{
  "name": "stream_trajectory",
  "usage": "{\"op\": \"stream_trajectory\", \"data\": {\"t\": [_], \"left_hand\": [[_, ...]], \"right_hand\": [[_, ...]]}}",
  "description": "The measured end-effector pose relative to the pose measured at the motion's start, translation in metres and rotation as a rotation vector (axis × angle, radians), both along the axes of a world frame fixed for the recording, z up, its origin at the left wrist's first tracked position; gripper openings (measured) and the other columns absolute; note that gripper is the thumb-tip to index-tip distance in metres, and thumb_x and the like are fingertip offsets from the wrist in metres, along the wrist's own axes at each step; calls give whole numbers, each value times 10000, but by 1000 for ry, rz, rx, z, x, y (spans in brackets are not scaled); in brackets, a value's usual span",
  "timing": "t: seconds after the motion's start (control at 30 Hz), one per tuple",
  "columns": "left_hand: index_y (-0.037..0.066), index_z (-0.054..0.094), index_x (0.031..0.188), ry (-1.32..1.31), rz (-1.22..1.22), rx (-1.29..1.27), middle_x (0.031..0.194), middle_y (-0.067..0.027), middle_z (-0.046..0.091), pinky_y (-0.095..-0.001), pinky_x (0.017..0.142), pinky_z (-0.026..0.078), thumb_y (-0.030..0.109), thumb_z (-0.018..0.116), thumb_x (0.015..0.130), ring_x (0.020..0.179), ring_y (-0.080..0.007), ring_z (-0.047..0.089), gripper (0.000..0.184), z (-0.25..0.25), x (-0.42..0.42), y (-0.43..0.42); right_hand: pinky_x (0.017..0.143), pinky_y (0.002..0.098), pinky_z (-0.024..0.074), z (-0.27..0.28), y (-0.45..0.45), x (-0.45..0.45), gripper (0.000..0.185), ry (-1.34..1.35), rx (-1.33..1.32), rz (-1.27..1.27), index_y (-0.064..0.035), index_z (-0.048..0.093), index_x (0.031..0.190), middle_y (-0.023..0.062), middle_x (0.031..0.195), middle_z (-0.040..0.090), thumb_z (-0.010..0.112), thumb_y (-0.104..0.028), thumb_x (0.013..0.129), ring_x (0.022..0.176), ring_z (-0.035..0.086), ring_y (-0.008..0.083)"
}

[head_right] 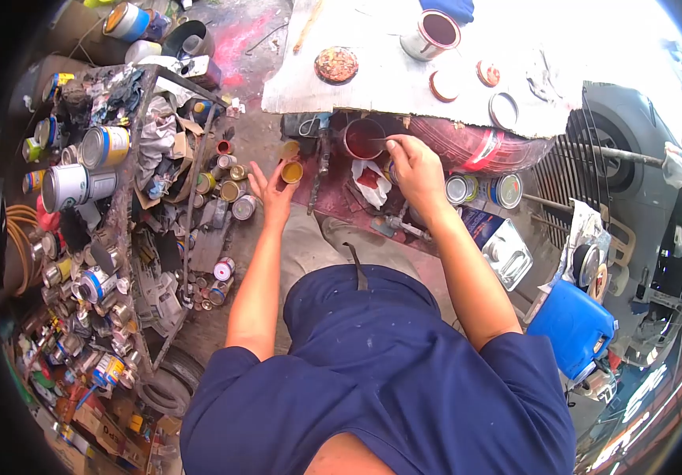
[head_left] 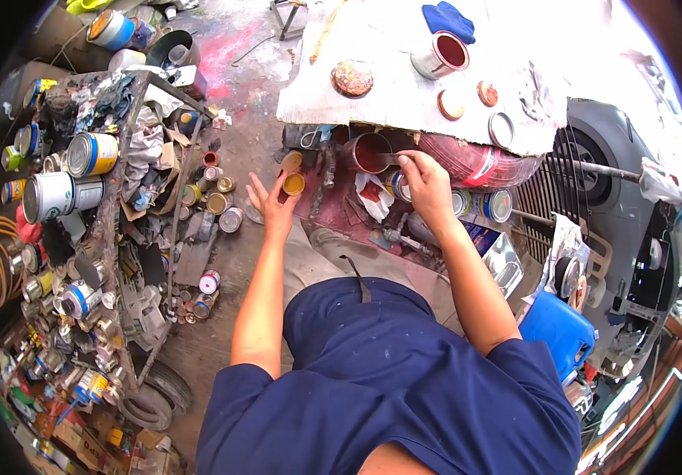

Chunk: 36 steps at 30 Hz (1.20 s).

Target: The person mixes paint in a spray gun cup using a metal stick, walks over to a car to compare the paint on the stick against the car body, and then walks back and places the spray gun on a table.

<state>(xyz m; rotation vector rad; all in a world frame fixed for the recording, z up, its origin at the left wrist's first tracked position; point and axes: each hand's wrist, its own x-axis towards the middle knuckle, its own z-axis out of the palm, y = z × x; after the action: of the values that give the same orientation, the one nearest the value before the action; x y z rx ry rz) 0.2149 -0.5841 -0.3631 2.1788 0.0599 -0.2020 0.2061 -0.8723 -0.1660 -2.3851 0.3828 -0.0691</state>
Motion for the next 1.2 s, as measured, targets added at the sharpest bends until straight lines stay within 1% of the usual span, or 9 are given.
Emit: {"op": "stream_trajectory", "data": {"t": [0.07, 0.3, 0.4, 0.53, 0.7, 0.8, 1.0, 1.13, 1.2], "left_hand": [[316, 653, 1301, -16, -7, 35, 1662, -183, 33, -539, 1188, 193, 221, 835, 744, 1489, -480, 29, 594, -4, -3, 1], [261, 632, 1332, 20, -23, 33, 1665, -173, 26, -509, 1201, 173, 214, 829, 738, 1494, -459, 25, 627, -3, -3, 4], [250, 612, 1346, -8, -8, 0, 1658, -191, 59, -529, 1191, 194, 183, 828, 723, 1492, -466, 47, 663, -4, -5, 6], [201, 531, 1416, -22, -27, -6, 1656, -196, 67, -516, 1193, 190, 112, 753, 756, 1498, -435, 72, 702, -2, -10, 16], [47, 406, 1481, -233, 211, 77, 1608, -240, 212, -466, 1163, 277, 96, 685, 838, 1472, -378, 236, 703, 58, -23, 1], [-47, 438, 1422, -31, -1, -367, 1444, -266, 452, -454, 1140, 303, 188, 653, 900, 1351, -391, 420, 612, 83, -14, -40], [-81, 397, 1438, 161, -170, -53, 1316, -320, 550, -458, 1082, 371, 451, 540, 973, 1270, -451, 495, 720, 71, 20, -93], [-71, 380, 1450, 416, -104, -158, 1273, -343, 575, -444, 1052, 398, 396, 562, 907, 1215, -474, 542, 738, 56, 35, -100], [-42, 377, 1468, 482, -55, -305, 1212, -249, 616, -409, 997, 434, 291, 546, 863, 1103, -369, 600, 711, 50, 36, -100]], "right_hand": [[813, 398, 520, 4, 4, 1, 223, 42, 104, -97, -5, 676, 1050, 186, 971, 688, 592, -197, 974, 914, 675, 350], [818, 399, 522, 9, 6, 0, 224, 96, 99, -117, -3, 670, 1052, 191, 979, 688, 600, -199, 969, 922, 676, 354], [667, 339, 506, -4, 3, -4, 224, -82, -67, 48, -6, 669, 1079, 138, 815, 656, 601, -198, 984, 711, 657, 211], [825, 406, 521, 1, 3, -4, 222, 10, 41, -56, -13, 673, 1053, 185, 1003, 688, 592, -203, 971, 945, 673, 356], [809, 410, 524, 8, 1, -4, 212, 10, -6, -8, -28, 670, 1051, 162, 989, 684, 580, -205, 978, 936, 670, 353], [801, 411, 527, 9, -1, -8, 206, 15, -23, 24, -35, 672, 1045, 153, 979, 684, 582, -207, 977, 927, 671, 347], [768, 417, 536, 7, 0, -11, 185, -70, -53, 62, -51, 672, 1035, 140, 960, 682, 595, -205, 968, 889, 673, 339], [741, 419, 539, 11, 3, -11, 169, -104, -49, 28, -62, 671, 1022, 124, 936, 677, 604, -204, 960, 864, 673, 334], [733, 420, 540, 11, 3, -12, 160, -94, -70, 67, -67, 672, 1002, 117, 927, 675, 614, -207, 950, 850, 673, 330]]}}
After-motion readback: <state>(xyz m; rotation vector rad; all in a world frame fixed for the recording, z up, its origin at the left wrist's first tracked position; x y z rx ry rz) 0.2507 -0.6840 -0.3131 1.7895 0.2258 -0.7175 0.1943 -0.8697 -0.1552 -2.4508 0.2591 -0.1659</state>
